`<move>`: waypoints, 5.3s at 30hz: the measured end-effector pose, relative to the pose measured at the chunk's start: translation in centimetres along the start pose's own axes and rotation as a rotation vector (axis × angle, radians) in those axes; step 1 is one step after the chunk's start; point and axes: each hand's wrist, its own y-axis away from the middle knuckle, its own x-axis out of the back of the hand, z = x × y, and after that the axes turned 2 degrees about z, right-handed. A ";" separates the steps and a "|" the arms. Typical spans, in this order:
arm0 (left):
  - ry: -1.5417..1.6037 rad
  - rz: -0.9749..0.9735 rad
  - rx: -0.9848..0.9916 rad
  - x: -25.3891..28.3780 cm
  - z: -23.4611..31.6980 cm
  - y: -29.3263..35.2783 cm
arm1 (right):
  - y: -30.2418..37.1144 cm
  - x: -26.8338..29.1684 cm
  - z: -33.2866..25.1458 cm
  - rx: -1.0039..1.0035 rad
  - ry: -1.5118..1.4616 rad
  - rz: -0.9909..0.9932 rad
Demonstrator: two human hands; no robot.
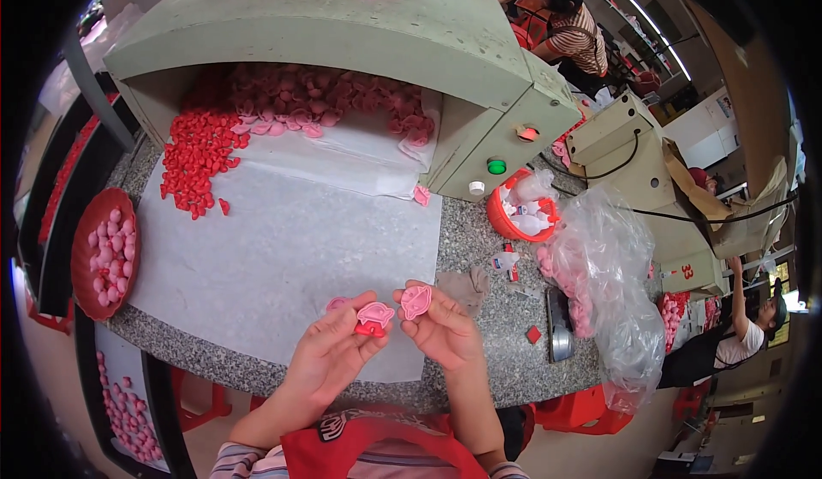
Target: Apply glue to small pink toy components and press them together to assemble pieces at a factory workbench.
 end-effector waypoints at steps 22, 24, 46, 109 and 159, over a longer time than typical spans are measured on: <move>0.038 0.063 -0.040 1.5 0.5 0.0 | -0.6 2.5 0.5 0.695 2.003 0.581; 0.039 0.066 -0.038 1.6 0.4 0.1 | -0.9 2.5 -0.6 0.763 2.089 0.060; 0.071 -0.034 -0.019 7.1 -0.1 -3.3 | -0.5 4.4 2.7 0.773 1.798 0.273; -0.229 -0.103 -0.081 -3.0 -1.5 -0.3 | 4.8 -6.8 1.2 0.970 1.457 0.388; -0.433 -0.038 -0.211 -2.5 -2.4 1.0 | 5.0 -1.9 2.2 0.410 0.231 0.140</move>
